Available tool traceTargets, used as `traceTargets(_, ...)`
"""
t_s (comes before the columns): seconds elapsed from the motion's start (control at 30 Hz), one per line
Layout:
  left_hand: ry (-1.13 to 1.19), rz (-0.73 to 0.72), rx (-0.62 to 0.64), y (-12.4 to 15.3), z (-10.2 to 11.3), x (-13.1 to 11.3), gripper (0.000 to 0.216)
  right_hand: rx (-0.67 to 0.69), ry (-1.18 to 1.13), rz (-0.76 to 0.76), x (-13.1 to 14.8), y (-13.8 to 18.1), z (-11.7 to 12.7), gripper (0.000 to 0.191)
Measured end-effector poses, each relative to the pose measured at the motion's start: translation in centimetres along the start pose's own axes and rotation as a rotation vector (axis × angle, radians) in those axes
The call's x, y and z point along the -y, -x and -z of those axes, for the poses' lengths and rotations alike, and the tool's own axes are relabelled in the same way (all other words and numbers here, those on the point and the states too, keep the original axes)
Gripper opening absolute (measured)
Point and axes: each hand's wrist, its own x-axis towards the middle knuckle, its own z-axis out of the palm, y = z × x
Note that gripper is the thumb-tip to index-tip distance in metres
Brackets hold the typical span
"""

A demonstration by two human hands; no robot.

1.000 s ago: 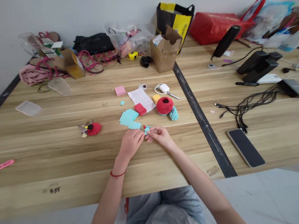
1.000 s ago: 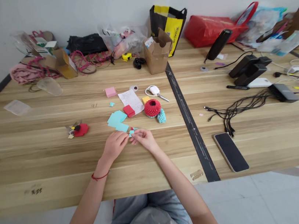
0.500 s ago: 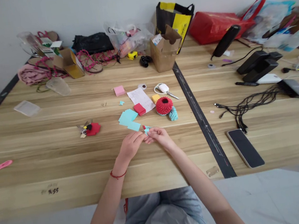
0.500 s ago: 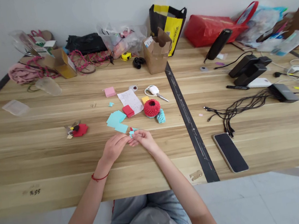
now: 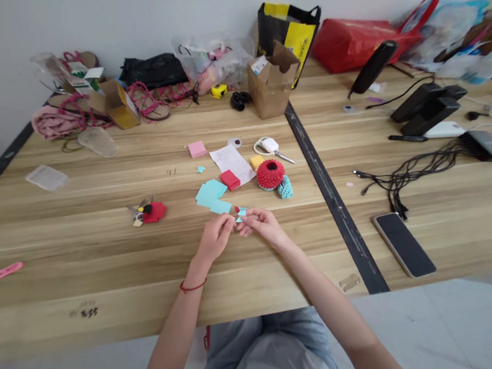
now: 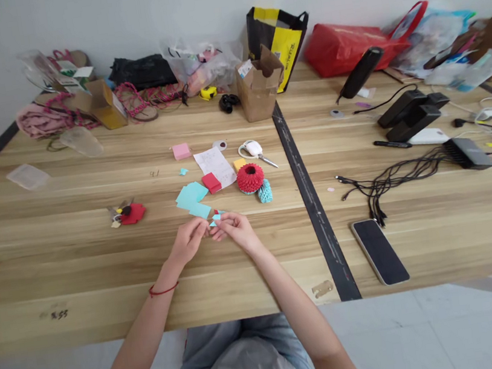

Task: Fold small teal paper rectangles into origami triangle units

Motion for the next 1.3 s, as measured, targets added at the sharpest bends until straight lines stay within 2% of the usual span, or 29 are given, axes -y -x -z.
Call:
traceTargets(0.23,0.009,-0.002,0.067,-0.2,-0.2,0.1,0.028,0.002,0.086,0.059,-0.2,0.0,-0.3,0.029)
traceTargets(0.47,-0.019,-0.022,-0.073,-0.3,-0.1,0.4,0.018,-0.126,0.333,0.161,-1.0,-0.1,-0.1,0.025)
traceTargets(0.77,0.017,0.003,-0.178,-0.4,-0.8,1.0,0.016,-0.148,0.44,0.239,-0.5,0.1,0.5,0.028)
traceTargets(0.97,-0.024,0.001,-0.154,-0.3,-0.7,1.0,0.015,-0.136,0.387,0.201,-0.2,0.1,0.8,0.031)
traceTargets(1.3,-0.031,0.042,-0.062,-0.4,-0.8,1.1,0.013,-0.16,0.513,0.262,-1.1,-0.2,1.0,0.024)
